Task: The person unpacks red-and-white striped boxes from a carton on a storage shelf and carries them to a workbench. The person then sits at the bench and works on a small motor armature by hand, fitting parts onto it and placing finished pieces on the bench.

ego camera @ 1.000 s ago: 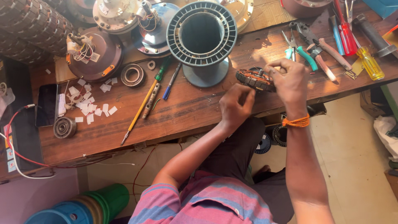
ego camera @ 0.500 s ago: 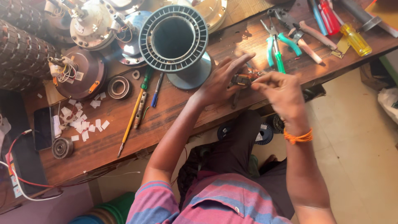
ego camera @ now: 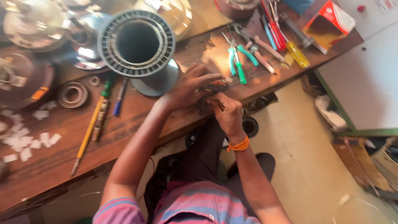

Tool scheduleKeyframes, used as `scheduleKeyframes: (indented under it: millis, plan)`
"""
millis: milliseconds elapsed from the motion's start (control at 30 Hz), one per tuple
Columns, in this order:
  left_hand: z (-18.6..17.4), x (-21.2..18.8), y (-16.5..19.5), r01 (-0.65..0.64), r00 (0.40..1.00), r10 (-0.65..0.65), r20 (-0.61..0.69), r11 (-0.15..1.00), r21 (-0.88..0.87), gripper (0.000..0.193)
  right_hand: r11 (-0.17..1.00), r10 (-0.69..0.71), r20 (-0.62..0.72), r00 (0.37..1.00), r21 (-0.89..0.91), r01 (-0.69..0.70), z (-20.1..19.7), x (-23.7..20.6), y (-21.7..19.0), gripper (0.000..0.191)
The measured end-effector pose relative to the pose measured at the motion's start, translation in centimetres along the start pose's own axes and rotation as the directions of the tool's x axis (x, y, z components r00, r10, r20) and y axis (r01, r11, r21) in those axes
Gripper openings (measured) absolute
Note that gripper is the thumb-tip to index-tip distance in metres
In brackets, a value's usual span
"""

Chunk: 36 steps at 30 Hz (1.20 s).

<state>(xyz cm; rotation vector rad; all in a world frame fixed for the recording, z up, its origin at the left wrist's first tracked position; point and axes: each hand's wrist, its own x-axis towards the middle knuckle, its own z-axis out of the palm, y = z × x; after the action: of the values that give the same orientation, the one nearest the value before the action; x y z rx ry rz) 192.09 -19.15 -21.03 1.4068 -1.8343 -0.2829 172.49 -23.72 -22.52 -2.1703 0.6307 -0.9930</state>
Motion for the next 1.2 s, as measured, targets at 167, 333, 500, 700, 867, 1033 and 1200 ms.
scheduleKeyframes:
  millis: [167, 333, 500, 700, 867, 1033, 1200]
  plan:
    - [-0.6, -1.7, 0.6, -0.238, 0.959, 0.281, -0.047, 0.879, 0.413, 0.055, 0.974, 0.093, 0.017, 0.996, 0.208, -0.094, 2.1, -0.7, 1.8, 0.012]
    - [0.6, -2.4, -0.9, -0.376, 0.857, 0.510, -0.075, 0.718, 0.586, 0.039, 0.905, 0.239, 0.006, 0.971, 0.361, -0.225, 2.3, -2.0, 4.3, 0.006]
    - [2.0, -4.5, -2.8, -0.355, 0.798, 0.596, -0.090, 0.585, 0.729, 0.037, 0.775, 0.373, 0.124, 0.920, 0.503, -0.382, 1.1, -3.3, 4.9, 0.011]
    - [2.4, -5.4, -0.6, -0.206, 0.800, 0.562, -0.211, 0.587, 0.783, 0.026, 0.918, 0.346, 0.252, 0.904, 0.106, -0.381, -3.6, -1.6, 2.3, 0.014]
    - [3.3, -5.2, 1.5, -0.045, 0.805, 0.335, -0.490, 0.858, 0.513, 0.020, 0.938, 0.289, 0.242, 0.926, 0.121, -0.324, -5.9, 0.9, -1.7, 0.010]
    - [6.7, -5.0, 2.3, 0.131, 0.675, -0.226, -0.702, 0.973, -0.188, 0.008, 0.991, 0.119, 0.141, 0.983, -0.071, -0.110, -3.9, 4.7, -4.0, 0.007]
    - [9.0, -4.0, 2.5, 0.206, 0.543, -0.484, -0.687, 0.869, -0.450, 0.008, 0.986, 0.067, 0.129, 0.989, -0.163, -0.046, -1.6, 7.9, -2.7, 0.007]
